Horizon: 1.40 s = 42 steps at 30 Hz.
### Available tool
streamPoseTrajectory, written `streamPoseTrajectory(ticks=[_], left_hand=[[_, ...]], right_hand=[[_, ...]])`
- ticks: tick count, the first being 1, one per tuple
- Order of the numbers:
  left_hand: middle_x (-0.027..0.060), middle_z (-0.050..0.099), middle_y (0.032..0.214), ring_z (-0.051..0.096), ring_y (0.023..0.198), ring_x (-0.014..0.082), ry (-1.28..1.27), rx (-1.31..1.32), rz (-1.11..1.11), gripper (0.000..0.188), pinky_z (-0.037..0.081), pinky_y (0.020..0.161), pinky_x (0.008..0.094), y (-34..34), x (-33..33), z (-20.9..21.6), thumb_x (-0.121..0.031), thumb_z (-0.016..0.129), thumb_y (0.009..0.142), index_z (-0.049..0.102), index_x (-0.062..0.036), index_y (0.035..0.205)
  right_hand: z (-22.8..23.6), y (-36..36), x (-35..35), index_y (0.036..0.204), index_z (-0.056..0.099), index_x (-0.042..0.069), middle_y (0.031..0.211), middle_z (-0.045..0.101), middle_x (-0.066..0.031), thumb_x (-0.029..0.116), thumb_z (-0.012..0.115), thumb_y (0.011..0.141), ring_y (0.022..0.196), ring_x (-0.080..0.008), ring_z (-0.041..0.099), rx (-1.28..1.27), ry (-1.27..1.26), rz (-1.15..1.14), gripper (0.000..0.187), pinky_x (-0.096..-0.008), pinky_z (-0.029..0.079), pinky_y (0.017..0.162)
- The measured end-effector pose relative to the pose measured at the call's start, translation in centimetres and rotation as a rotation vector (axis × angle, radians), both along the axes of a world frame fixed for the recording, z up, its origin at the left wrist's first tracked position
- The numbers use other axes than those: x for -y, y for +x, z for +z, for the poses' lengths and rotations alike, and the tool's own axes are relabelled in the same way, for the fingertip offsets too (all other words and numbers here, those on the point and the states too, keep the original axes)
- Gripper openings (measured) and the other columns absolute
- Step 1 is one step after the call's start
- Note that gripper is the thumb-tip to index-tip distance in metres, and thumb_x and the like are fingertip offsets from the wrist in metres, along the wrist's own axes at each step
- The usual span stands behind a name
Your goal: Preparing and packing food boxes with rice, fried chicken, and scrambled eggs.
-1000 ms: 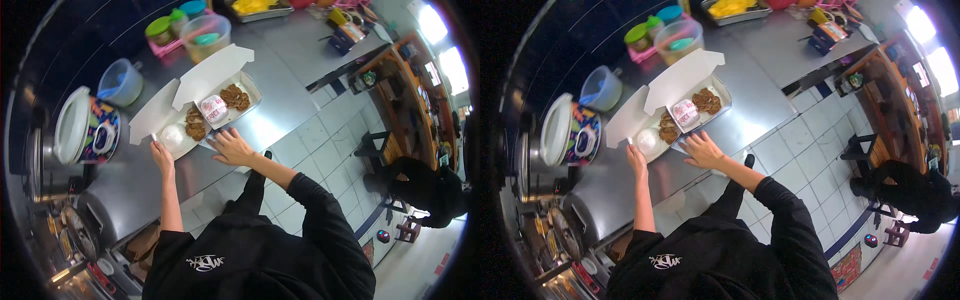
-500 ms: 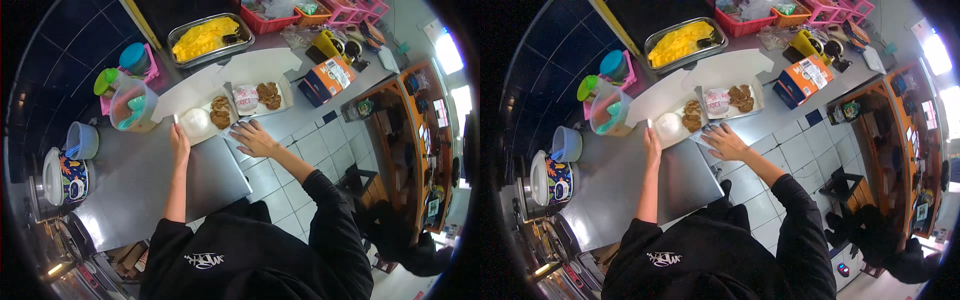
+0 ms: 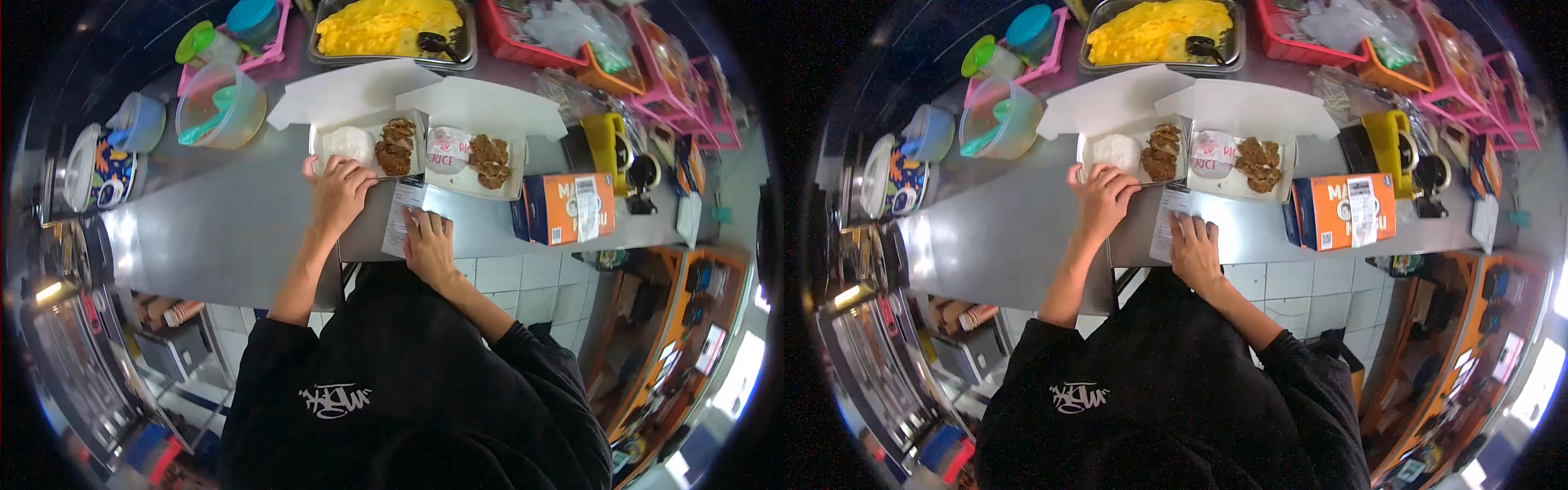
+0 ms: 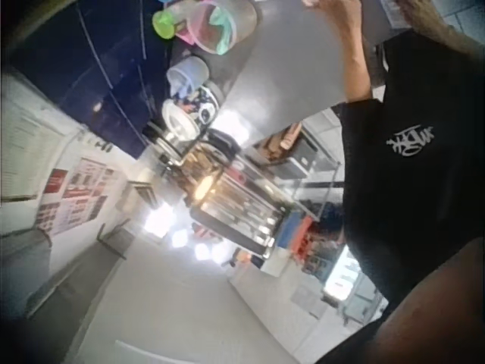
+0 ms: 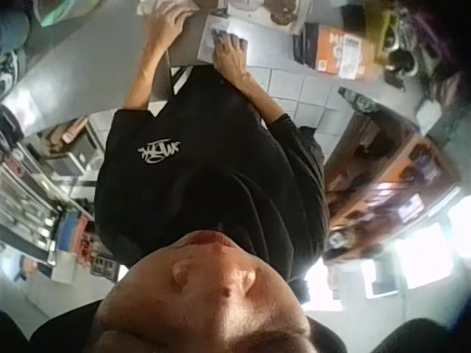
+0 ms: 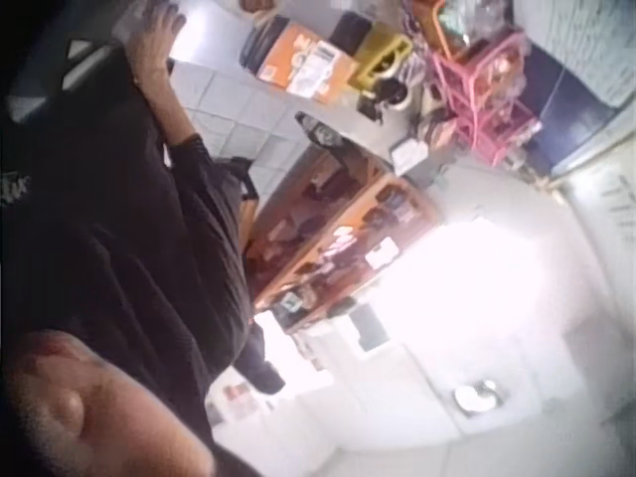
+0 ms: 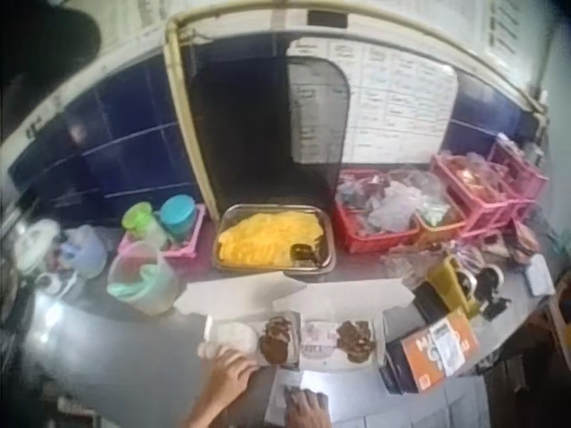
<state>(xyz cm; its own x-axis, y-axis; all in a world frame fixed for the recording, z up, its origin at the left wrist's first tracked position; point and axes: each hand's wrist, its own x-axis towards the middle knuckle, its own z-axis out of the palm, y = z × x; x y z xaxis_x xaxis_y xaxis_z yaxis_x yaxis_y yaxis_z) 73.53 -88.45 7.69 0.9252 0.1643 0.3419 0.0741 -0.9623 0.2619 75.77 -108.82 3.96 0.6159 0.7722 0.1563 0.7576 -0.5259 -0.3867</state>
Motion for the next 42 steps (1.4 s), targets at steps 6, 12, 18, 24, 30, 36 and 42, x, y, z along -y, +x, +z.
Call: streamPoseTrajectory(ticks=[6, 12, 18, 24, 30, 36, 42], left_hand=[[-0.0093, 0.054, 0.077, 0.051, 0.090, 0.0105, 0.005, 0.076, 0.080, 0.004, 0.021, 0.091, 0.0487, -0.2, 0.8, 1.1, -0.020, 0.066, 0.074, 0.062, -0.0200, 0.075], [-0.0080, 0.056, 0.084, 0.053, 0.092, 0.0133, -0.109, 0.041, 0.081, 0.015, 0.021, 0.092, 0.0433, -1.5, 1.9, -0.7, -0.017, 0.069, 0.072, 0.062, -0.0214, 0.085], [0.0012, 0.057, 0.089, 0.052, 0.084, 0.0194, -0.146, 0.328, 0.297, 0.035, 0.030, 0.081, 0.0386, -4.5, 3.7, -3.2, -0.015, 0.075, 0.067, 0.055, -0.0135, 0.095], [0.0083, 0.057, 0.096, 0.051, 0.085, 0.0253, -0.465, 0.179, 0.360, 0.046, 0.029, 0.082, 0.0417, -4.8, 7.7, -5.5, -0.015, 0.075, 0.065, 0.045, -0.0073, 0.100], [0.0157, 0.050, 0.113, 0.046, 0.097, 0.0326, -0.461, 0.033, 0.374, 0.064, 0.026, 0.088, 0.0477, -4.8, 8.1, -7.0, -0.020, 0.077, 0.064, 0.034, -0.0050, 0.110], [0.0179, 0.048, 0.114, 0.045, 0.098, 0.0334, -0.495, 0.031, 0.363, 0.067, 0.026, 0.088, 0.0488, -4.3, 8.1, -6.6, -0.020, 0.077, 0.063, 0.034, -0.0045, 0.112], [0.0184, 0.049, 0.109, 0.046, 0.097, 0.0330, -0.428, 0.069, 0.350, 0.062, 0.028, 0.086, 0.0490, -4.8, 8.3, -7.7, -0.020, 0.074, 0.065, 0.035, -0.0041, 0.110]], right_hand=[[-0.9, 2.9, -1.3, 0.114, 0.051, 0.001, 0.104, 0.051, -0.0120, 0.012, 0.056, 0.073, 0.096, -0.0279, 0.048, 0.036, 0.092, 0.082, 0.042, -0.0389, 0.037, 0.081], [8.5, 6.4, 1.8, 0.099, 0.058, 0.003, 0.102, 0.055, -0.0146, -0.006, 0.058, 0.069, 0.085, -0.0287, 0.055, -0.432, 0.327, 0.216, 0.032, -0.0382, 0.045, 0.078], [17.2, 26.1, 0.6, 0.096, 0.057, -0.002, 0.088, 0.061, -0.0094, 0.002, 0.053, 0.082, 0.079, -0.0102, 0.056, -0.205, 0.462, -0.103, 0.015, -0.0252, 0.046, 0.073], [4.4, 50.7, -4.0, 0.123, 0.048, 0.006, 0.114, 0.056, -0.0151, 0.015, 0.056, 0.085, 0.107, -0.0260, 0.053, -0.096, -0.138, 0.039, 0.040, -0.0364, 0.040, 0.093], [-5.1, 56.7, -3.9, 0.121, 0.048, 0.007, 0.128, 0.043, -0.0223, 0.014, 0.049, 0.083, 0.114, -0.0380, 0.044, 0.115, -0.312, 0.140, 0.039, -0.0426, 0.039, 0.093], [-1.3, 54.6, -4.2, 0.096, 0.059, 0.000, 0.096, 0.058, -0.0273, 0.010, 0.058, 0.074, 0.094, -0.0399, 0.056, 0.175, -0.204, 0.357, 0.024, -0.0450, 0.044, 0.078], [1.4, 56.2, -3.0, 0.097, 0.062, 0.002, 0.091, 0.061, -0.0246, 0.016, 0.061, 0.069, 0.090, -0.0368, 0.059, 0.226, -0.545, 0.045, 0.031, -0.0436, 0.047, 0.078]])
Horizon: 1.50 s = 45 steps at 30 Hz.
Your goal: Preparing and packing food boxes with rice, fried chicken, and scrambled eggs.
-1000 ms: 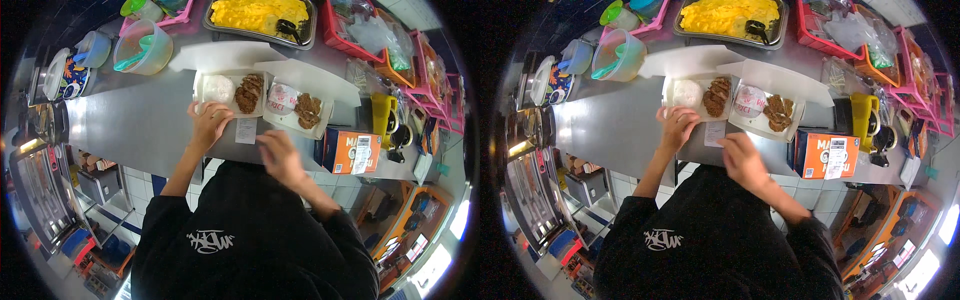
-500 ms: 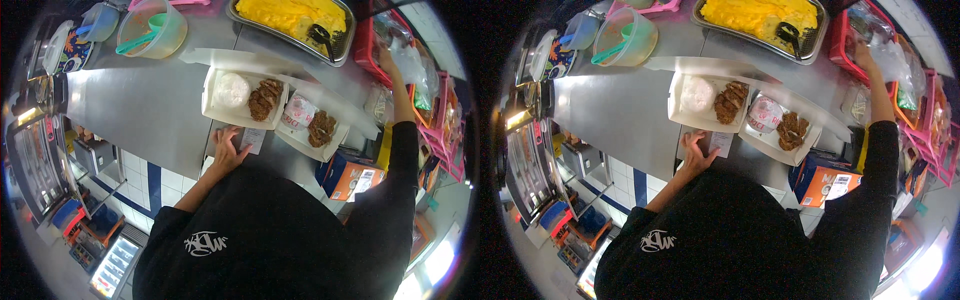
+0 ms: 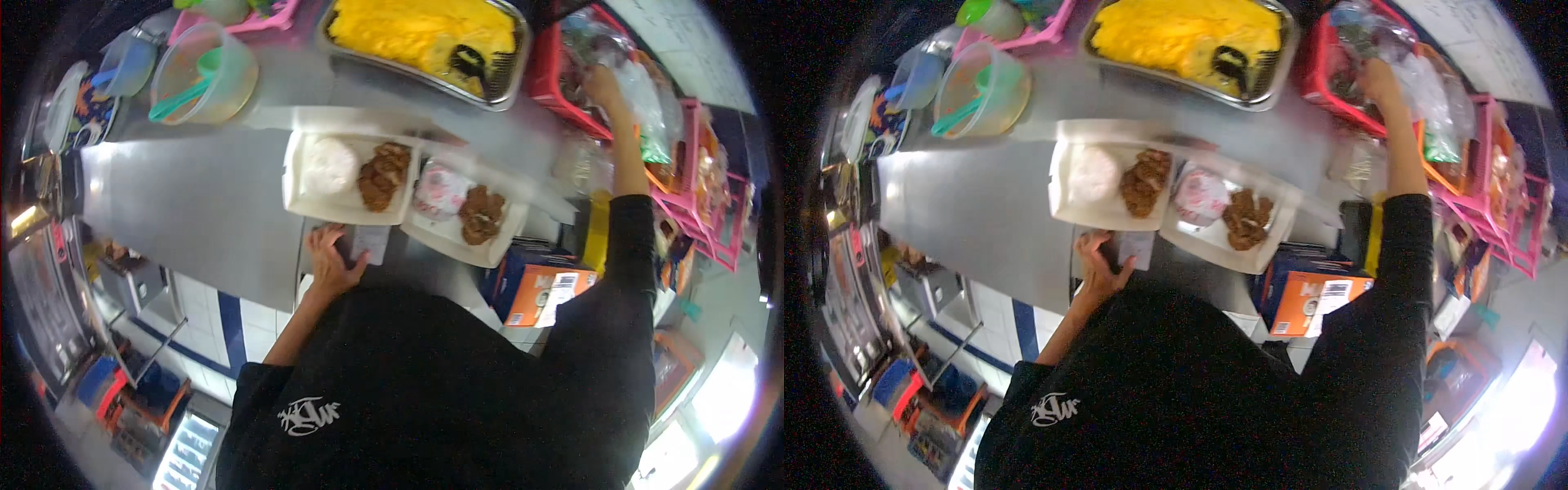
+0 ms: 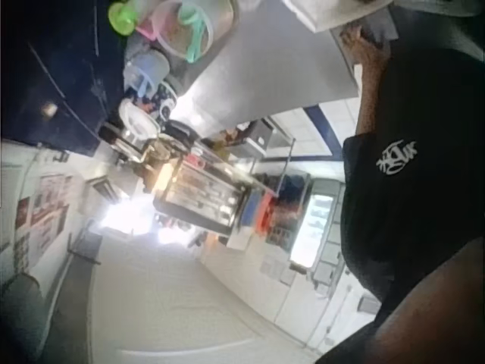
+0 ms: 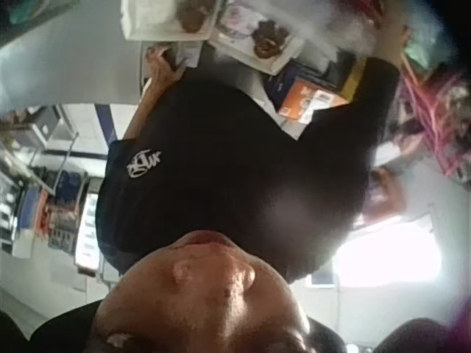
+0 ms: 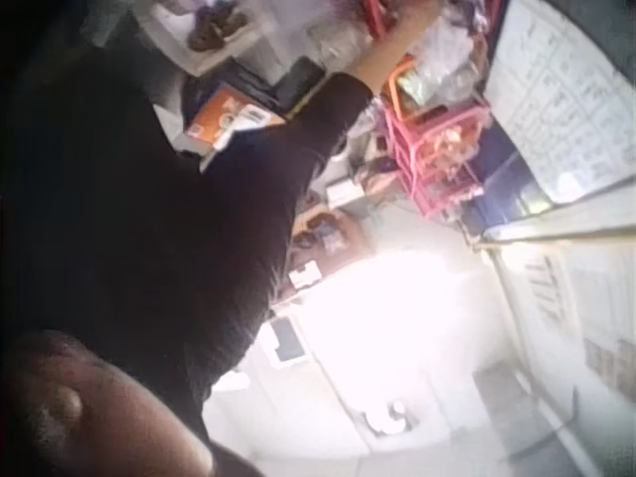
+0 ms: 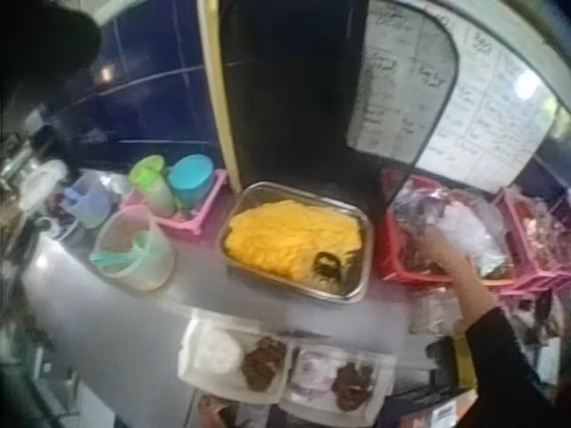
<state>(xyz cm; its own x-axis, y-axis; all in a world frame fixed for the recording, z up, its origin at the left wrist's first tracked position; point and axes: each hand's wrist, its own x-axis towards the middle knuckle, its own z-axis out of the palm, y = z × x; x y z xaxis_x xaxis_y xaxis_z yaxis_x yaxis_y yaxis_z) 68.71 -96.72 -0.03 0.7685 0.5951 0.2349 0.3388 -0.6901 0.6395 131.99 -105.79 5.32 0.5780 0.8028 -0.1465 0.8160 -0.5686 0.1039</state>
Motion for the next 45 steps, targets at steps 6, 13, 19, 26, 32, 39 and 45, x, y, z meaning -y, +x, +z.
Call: streamPoseTrajectory(ticks=[6, 13, 19, 26, 32, 39, 45], left_hand=[[0.0171, 0.050, 0.104, 0.048, 0.094, 0.0319, 0.040, 0.057, 0.011, 0.059, 0.029, 0.085, 0.0486, 0.2, 0.3, 0.2, -0.017, 0.073, 0.065, 0.035, -0.0039, 0.109], [0.0161, 0.051, 0.105, 0.047, 0.091, 0.0309, 0.063, 0.050, 0.067, 0.057, 0.030, 0.084, 0.0461, 0.6, 0.7, 0.7, -0.015, 0.073, 0.064, 0.037, -0.0047, 0.108], [0.0154, 0.052, 0.106, 0.046, 0.092, 0.0316, 0.057, 0.059, 0.056, 0.055, 0.030, 0.085, 0.0447, 1.2, 0.6, 1.1, -0.011, 0.071, 0.064, 0.039, -0.0049, 0.108], [0.0168, 0.053, 0.107, 0.047, 0.096, 0.0306, -0.047, 0.272, 0.098, 0.052, 0.030, 0.086, 0.0437, 1.0, 0.6, 0.4, -0.005, 0.068, 0.065, 0.039, -0.0049, 0.108], [0.0108, 0.054, 0.109, 0.049, 0.099, 0.0285, 0.109, 0.299, -0.182, 0.035, 0.032, 0.089, 0.0421, 6.2, -0.9, 6.4, -0.003, 0.062, 0.071, 0.049, -0.0063, 0.103], [0.0057, 0.053, 0.116, 0.049, 0.106, 0.0210, 0.350, 0.057, -0.476, 0.032, 0.023, 0.099, 0.0425, 15.0, 0.2, 6.8, -0.019, 0.058, 0.081, 0.053, -0.0097, 0.110], [0.0074, 0.054, 0.114, 0.050, 0.104, 0.0242, 0.323, 0.165, -0.385, 0.030, 0.028, 0.096, 0.0425, 13.2, -1.5, 7.0, -0.017, 0.055, 0.082, 0.055, -0.0082, 0.110]], right_hand=[[2.9, -3.3, 0.4, 0.104, 0.059, 0.003, 0.104, 0.058, -0.0226, 0.009, 0.060, 0.066, 0.100, -0.0368, 0.054, 0.022, 0.233, -0.005, 0.038, -0.0414, 0.045, 0.085], [1.9, -6.8, -1.0, 0.119, 0.049, 0.008, 0.107, 0.053, -0.0245, 0.005, 0.064, 0.062, 0.107, -0.0375, 0.051, -0.010, 0.083, 0.042, 0.058, -0.0420, 0.045, 0.088], [1.3, -2.9, -0.8, 0.109, 0.055, 0.004, 0.104, 0.058, -0.0245, 0.005, 0.069, 0.058, 0.102, -0.0352, 0.055, -0.125, 0.043, 0.149, 0.053, -0.0438, 0.048, 0.082], [3.2, -5.2, -1.2, 0.083, 0.065, 0.005, 0.080, 0.064, -0.0196, 0.014, 0.058, 0.069, 0.083, -0.0353, 0.061, 0.287, 0.030, 0.088, 0.018, -0.0444, 0.050, 0.073], [8.0, -7.0, 1.0, 0.088, 0.064, 0.006, 0.085, 0.064, -0.0163, 0.023, 0.063, 0.072, 0.081, -0.0300, 0.062, 0.199, 0.936, -0.133, 0.024, -0.0370, 0.049, 0.072], [16.7, -16.0, 5.9, 0.092, 0.060, 0.000, 0.087, 0.063, -0.0081, 0.007, 0.058, 0.077, 0.077, -0.0135, 0.058, -0.172, 1.489, -0.094, 0.017, -0.0257, 0.046, 0.070], [18.2, -32.2, 7.1, 0.087, 0.057, 0.002, 0.086, 0.058, -0.0042, -0.001, 0.055, 0.070, 0.073, -0.0115, 0.054, -0.545, 0.954, 0.089, 0.017, -0.0237, 0.045, 0.066]])
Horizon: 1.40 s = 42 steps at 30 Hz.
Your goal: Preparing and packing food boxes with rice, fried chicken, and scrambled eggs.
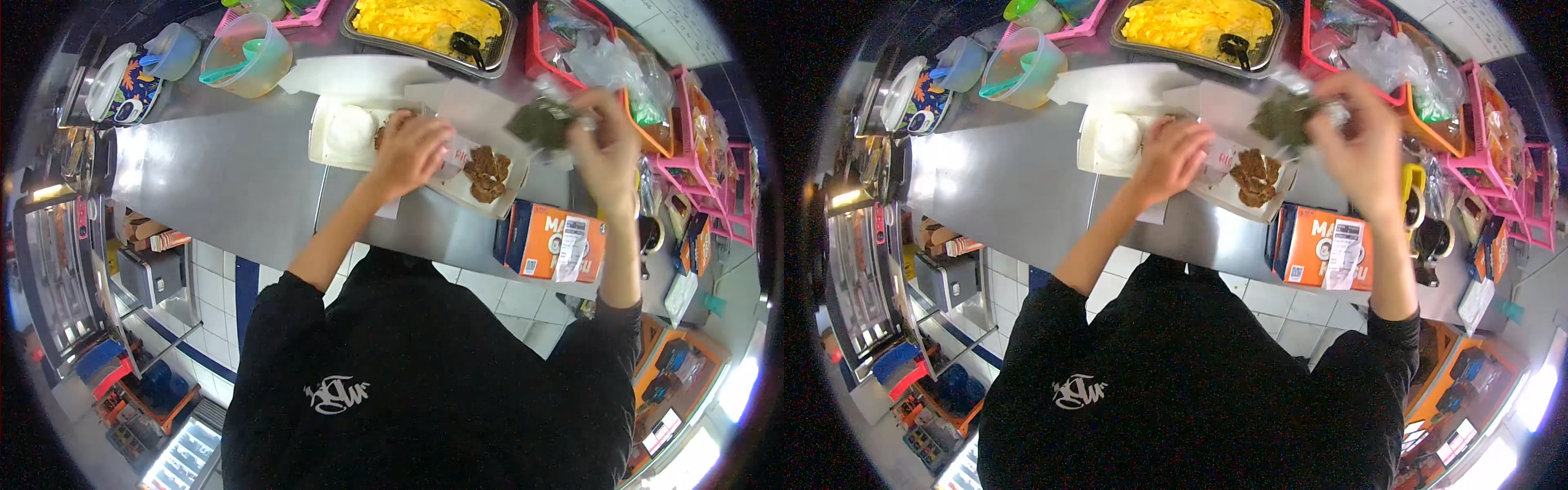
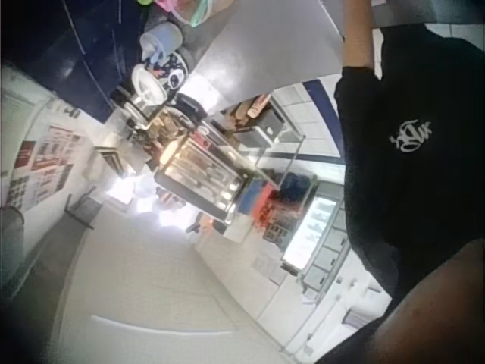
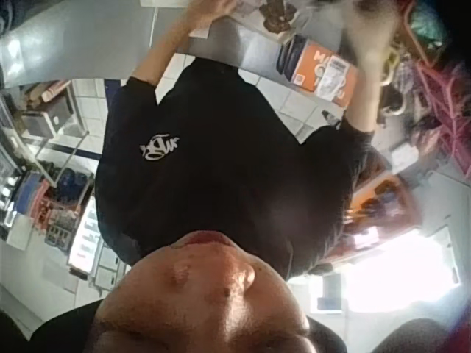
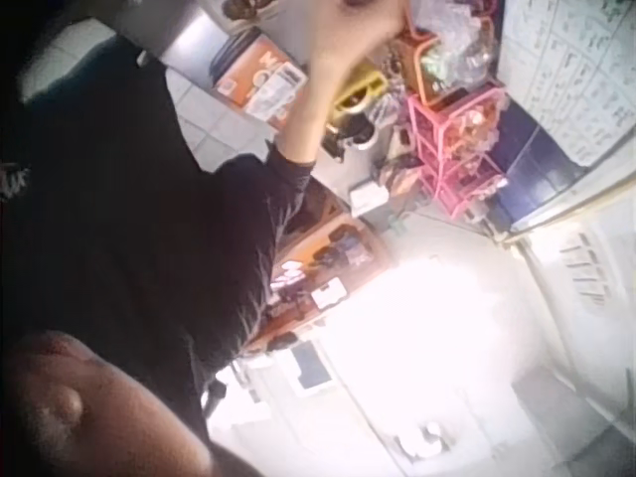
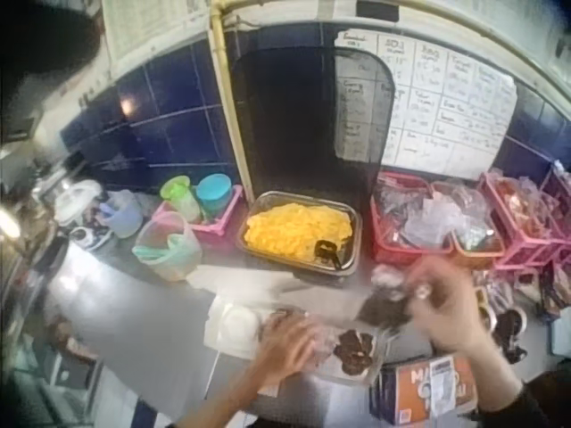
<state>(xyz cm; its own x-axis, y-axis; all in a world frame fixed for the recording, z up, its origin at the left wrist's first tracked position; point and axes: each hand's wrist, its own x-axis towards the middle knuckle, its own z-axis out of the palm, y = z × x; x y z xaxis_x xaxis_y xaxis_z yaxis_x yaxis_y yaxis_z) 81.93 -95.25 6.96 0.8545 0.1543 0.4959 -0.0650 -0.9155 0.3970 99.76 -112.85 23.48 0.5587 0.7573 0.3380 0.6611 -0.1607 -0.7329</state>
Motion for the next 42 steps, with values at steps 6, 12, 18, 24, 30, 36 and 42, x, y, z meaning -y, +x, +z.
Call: streamPoseTrajectory(ticks=[6, 12, 18, 24, 30, 36, 42], left_hand=[[0.0068, 0.052, 0.120, 0.049, 0.109, 0.0227, -0.002, -0.076, 0.286, 0.031, 0.029, 0.093, 0.0450, -6.3, -7.9, 0.0, -0.018, 0.054, 0.082, 0.054, -0.0105, 0.112], [0.0031, 0.056, 0.113, 0.052, 0.102, 0.0205, 0.015, -0.092, 0.351, 0.029, 0.032, 0.091, 0.0417, -8.0, -8.4, -1.3, -0.019, 0.055, 0.082, 0.055, -0.0161, 0.111], [0.0062, 0.057, 0.103, 0.053, 0.095, 0.0246, -0.063, -0.017, 0.268, 0.023, 0.035, 0.086, 0.0405, -7.6, -9.3, -1.1, -0.013, 0.055, 0.081, 0.055, -0.0099, 0.104], [0.0168, 0.055, 0.098, 0.052, 0.091, 0.0320, -0.223, 0.301, 0.404, 0.018, 0.040, 0.081, 0.0380, -9.3, -10.6, 1.9, -0.003, 0.052, 0.080, 0.051, -0.0007, 0.097], [0.0137, 0.054, 0.100, 0.054, 0.091, 0.0239, -0.424, 0.313, 0.061, 0.022, 0.042, 0.083, 0.0319, -1.7, -14.5, 11.8, -0.003, 0.053, 0.081, 0.047, 0.0015, 0.101], [0.0179, 0.048, 0.115, 0.048, 0.111, 0.0320, -2.074, -0.230, 0.044, 0.041, 0.038, 0.097, 0.0420, 8.7, -17.3, 11.1, -0.010, 0.057, 0.080, 0.039, 0.0016, 0.115], [0.0304, 0.007, 0.141, 0.014, 0.132, 0.0413, -2.201, -0.794, 0.246, 0.086, 0.023, 0.102, 0.0582, 11.4, -16.4, 6.7, -0.013, 0.056, 0.078, -0.004, 0.0014, 0.138]], right_hand=[[-3.7, -4.0, -3.4, 0.083, 0.054, 0.001, 0.085, 0.059, -0.0124, 0.004, 0.059, 0.069, 0.075, -0.0272, 0.058, 0.677, 0.014, 0.043, 0.015, -0.0358, 0.046, 0.066], [-1.3, -7.3, -7.1, 0.086, 0.055, 0.002, 0.089, 0.060, -0.0146, 0.005, 0.058, 0.072, 0.074, -0.0306, 0.059, 0.207, -0.386, 0.145, 0.014, -0.0391, 0.048, 0.067], [-2.9, -9.5, -14.6, 0.097, 0.055, 0.005, 0.088, 0.060, -0.0149, 0.011, 0.058, 0.075, 0.086, -0.0338, 0.058, 0.316, -0.113, 0.245, 0.023, -0.0420, 0.049, 0.071], [-1.0, 1.9, -15.4, 0.098, 0.060, 0.004, 0.083, 0.063, -0.0148, 0.011, 0.062, 0.076, 0.074, -0.0266, 0.063, 0.323, -0.018, -0.036, 0.022, -0.0347, 0.050, 0.066], [-9.0, 9.9, -15.6, 0.089, 0.065, 0.005, 0.086, 0.064, -0.0161, 0.040, 0.063, 0.077, 0.081, -0.0300, 0.062, 0.245, -0.798, -0.122, 0.038, -0.0396, 0.050, 0.070], [-12.1, 9.5, -19.7, 0.094, 0.065, 0.004, 0.107, 0.060, -0.0166, 0.049, 0.060, 0.075, 0.096, -0.0372, 0.057, 0.300, -1.174, -0.257, 0.049, -0.0457, 0.048, 0.075], [-9.4, 10.9, -19.7, 0.096, 0.057, 0.003, 0.103, 0.058, -0.0187, 0.022, 0.055, 0.080, 0.077, -0.0360, 0.062, 0.388, -0.759, -0.134, 0.025, -0.0439, 0.051, 0.066]])
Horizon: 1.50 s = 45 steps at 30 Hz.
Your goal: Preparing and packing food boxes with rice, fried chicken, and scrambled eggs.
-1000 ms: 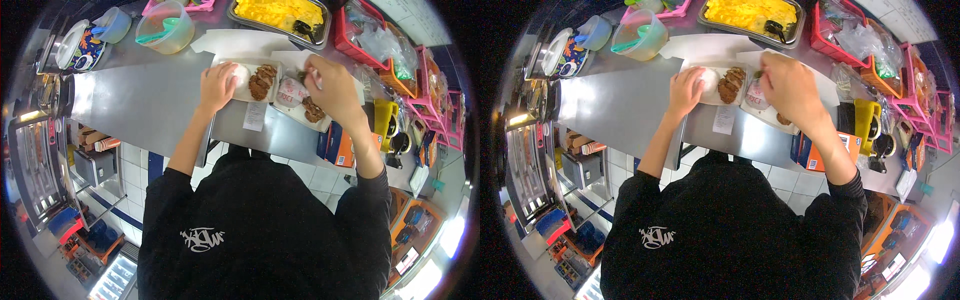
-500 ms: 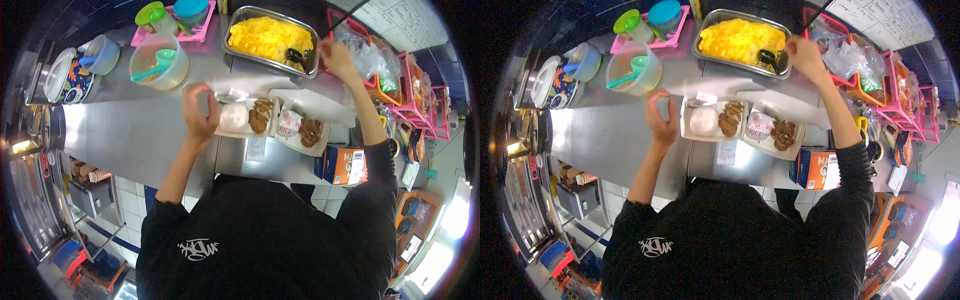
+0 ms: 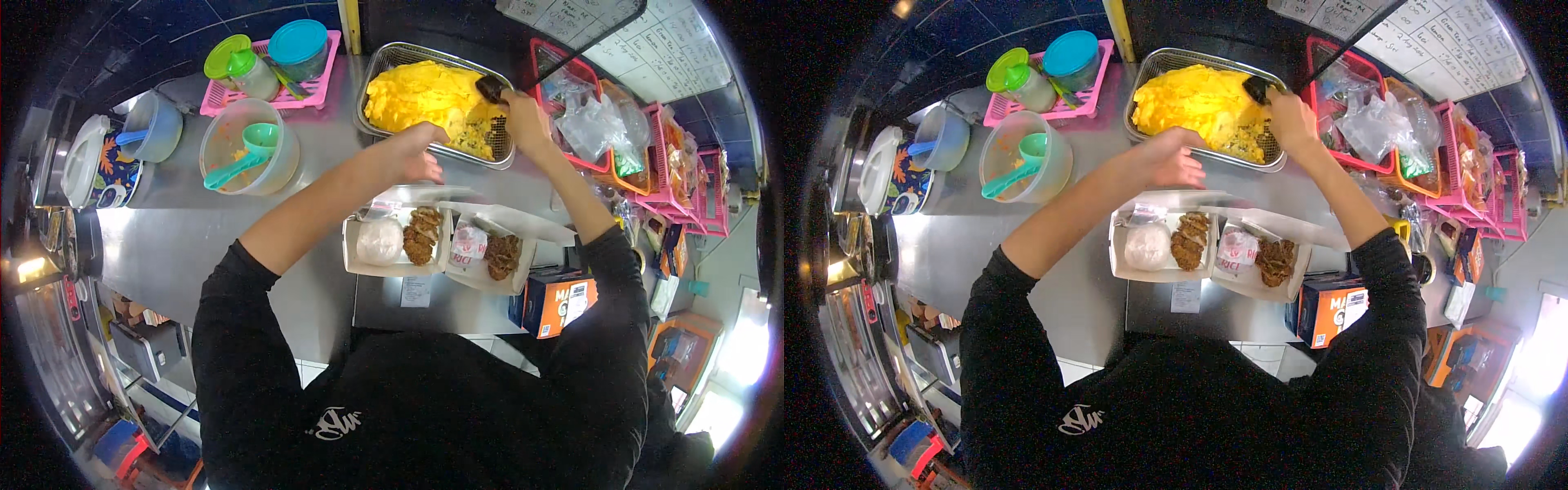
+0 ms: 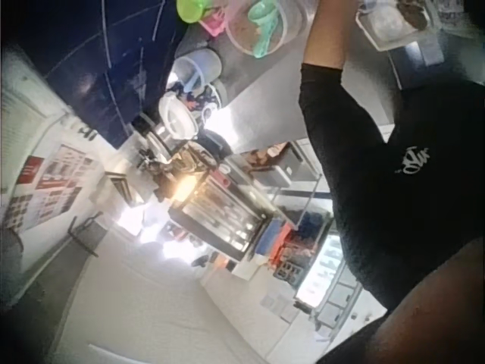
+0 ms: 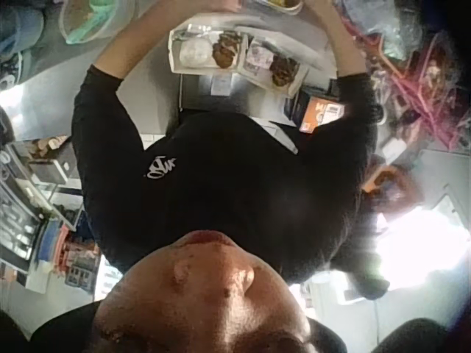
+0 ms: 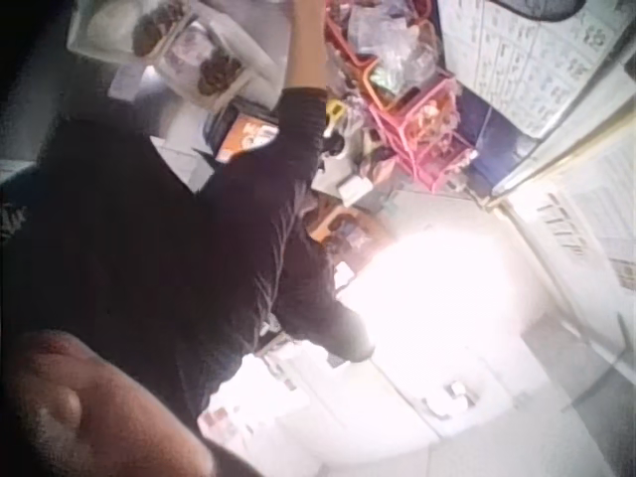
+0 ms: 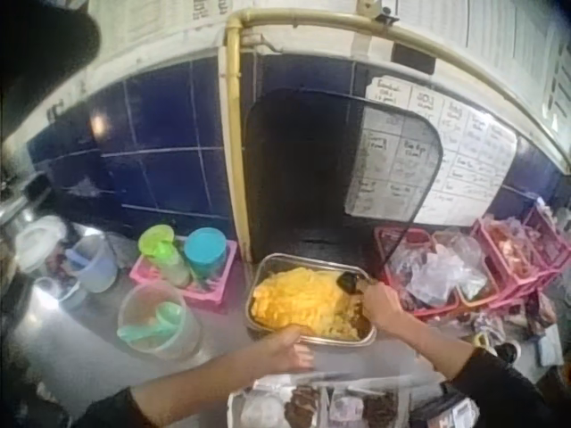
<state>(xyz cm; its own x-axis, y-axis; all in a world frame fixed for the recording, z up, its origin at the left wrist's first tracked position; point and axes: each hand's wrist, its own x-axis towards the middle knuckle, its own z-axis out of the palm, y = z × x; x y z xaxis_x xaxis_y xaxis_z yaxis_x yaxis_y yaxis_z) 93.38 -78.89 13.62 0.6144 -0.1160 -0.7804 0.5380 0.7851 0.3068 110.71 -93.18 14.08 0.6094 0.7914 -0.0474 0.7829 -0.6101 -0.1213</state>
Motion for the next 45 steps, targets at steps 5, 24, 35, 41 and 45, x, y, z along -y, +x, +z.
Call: streamPoseTrajectory(ticks=[5, 24, 35, 41, 45], left_hand=[[0.0329, 0.011, 0.137, 0.016, 0.130, 0.0446, -0.042, 0.043, -0.082, 0.081, 0.024, 0.100, 0.0607, 2.4, 1.2, -0.5, -0.013, 0.055, 0.077, 0.001, 0.0028, 0.136], [0.0384, -0.002, 0.138, 0.003, 0.132, 0.0460, -0.120, 0.069, 0.317, 0.087, 0.010, 0.109, 0.0492, 3.9, 2.1, -0.9, -0.011, 0.054, 0.071, -0.003, 0.0050, 0.135], [0.0351, 0.012, 0.136, 0.017, 0.129, 0.0448, -0.131, 0.142, 0.278, 0.080, 0.015, 0.108, 0.0485, 3.6, 2.3, -2.1, -0.018, 0.055, 0.071, 0.009, 0.0003, 0.134], [0.0308, 0.029, 0.129, 0.034, 0.121, 0.0402, 0.014, 0.201, 0.282, 0.067, 0.023, 0.105, 0.0479, 2.8, 3.7, -0.3, -0.019, 0.055, 0.071, 0.025, 0.0001, 0.128], [0.0286, 0.037, 0.125, 0.037, 0.118, 0.0390, 0.063, 0.212, 0.291, 0.064, 0.028, 0.102, 0.0470, 2.7, 4.5, 0.6, -0.018, 0.055, 0.070, 0.029, -0.0003, 0.126]], right_hand=[[-2.9, 0.0, -0.1, 0.094, 0.055, 0.003, 0.088, 0.057, -0.0127, 0.007, 0.051, 0.078, 0.076, -0.0260, 0.064, 0.501, -0.129, 0.288, 0.017, -0.0343, 0.054, 0.055], [-1.2, -0.1, 3.4, 0.086, 0.057, 0.007, 0.085, 0.060, -0.0062, 0.006, 0.061, 0.068, 0.080, -0.0265, 0.062, 0.054, -0.286, 0.798, 0.018, -0.0396, 0.049, 0.067], [-2.8, 1.7, 5.8, 0.078, 0.056, 0.001, 0.076, 0.059, -0.0184, 0.007, 0.059, 0.072, 0.076, -0.0363, 0.059, -0.310, 0.165, 0.167, 0.009, -0.0438, 0.046, 0.064], [-2.3, 0.5, 6.2, 0.087, 0.057, 0.004, 0.081, 0.058, -0.0172, 0.005, 0.055, 0.076, 0.077, -0.0350, 0.059, -0.184, 0.282, 0.119, 0.012, -0.0425, 0.047, 0.065], [-1.0, -1.2, 6.7, 0.093, 0.058, 0.007, 0.092, 0.056, -0.0097, 0.003, 0.054, 0.072, 0.082, -0.0265, 0.060, 0.111, -0.004, 0.442, 0.022, -0.0384, 0.050, 0.068]])
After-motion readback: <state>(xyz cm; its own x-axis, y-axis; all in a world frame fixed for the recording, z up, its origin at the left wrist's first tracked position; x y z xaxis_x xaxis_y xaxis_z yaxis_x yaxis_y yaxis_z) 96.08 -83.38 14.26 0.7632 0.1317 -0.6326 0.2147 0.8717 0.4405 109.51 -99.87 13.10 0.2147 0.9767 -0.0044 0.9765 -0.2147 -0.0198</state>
